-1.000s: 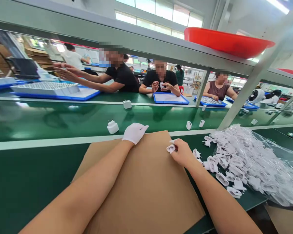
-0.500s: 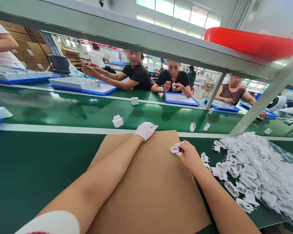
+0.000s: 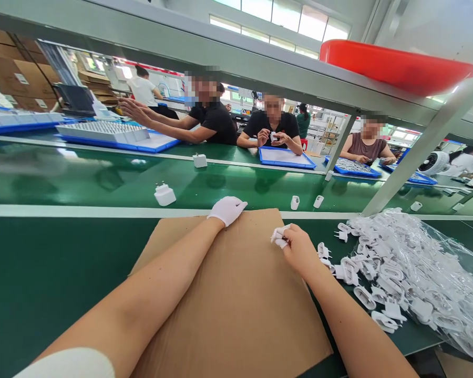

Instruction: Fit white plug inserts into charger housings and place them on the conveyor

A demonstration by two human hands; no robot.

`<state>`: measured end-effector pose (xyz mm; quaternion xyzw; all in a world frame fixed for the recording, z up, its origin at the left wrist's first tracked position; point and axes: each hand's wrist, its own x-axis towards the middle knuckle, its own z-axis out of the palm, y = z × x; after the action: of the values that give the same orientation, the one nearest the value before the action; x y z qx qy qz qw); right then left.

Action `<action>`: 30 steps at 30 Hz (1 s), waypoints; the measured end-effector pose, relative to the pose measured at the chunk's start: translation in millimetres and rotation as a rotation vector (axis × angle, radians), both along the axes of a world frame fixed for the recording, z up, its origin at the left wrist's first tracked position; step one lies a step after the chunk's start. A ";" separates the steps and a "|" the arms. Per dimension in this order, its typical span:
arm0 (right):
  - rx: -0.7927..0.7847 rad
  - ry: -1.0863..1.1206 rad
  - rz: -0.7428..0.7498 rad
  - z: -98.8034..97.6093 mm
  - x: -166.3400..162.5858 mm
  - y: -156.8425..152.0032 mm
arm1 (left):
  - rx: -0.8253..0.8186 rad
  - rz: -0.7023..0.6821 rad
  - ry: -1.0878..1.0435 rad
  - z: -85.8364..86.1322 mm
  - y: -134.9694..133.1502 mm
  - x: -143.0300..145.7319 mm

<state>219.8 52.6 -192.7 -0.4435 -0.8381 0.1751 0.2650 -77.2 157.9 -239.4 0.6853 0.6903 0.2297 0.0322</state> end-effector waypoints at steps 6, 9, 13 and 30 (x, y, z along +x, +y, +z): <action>-0.047 0.059 -0.070 4.2 0.5 -6.1 | 0.002 -0.007 -0.003 -0.4 -0.9 -0.1; -0.071 0.023 -0.068 11.7 -1.3 -12.1 | 0.004 -0.002 0.003 -1.0 -0.5 -1.3; -0.073 -0.122 -0.011 19.1 -5.3 -18.5 | -0.008 -0.005 0.045 -1.0 0.9 -2.7; -0.163 -0.393 0.066 16.2 -14.9 -21.2 | 0.109 0.040 0.094 12.1 4.2 18.5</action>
<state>204.9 31.4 -176.5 -0.4615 -0.8707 0.1612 0.0537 -58.7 162.1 -227.3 0.6823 0.6909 0.2352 -0.0423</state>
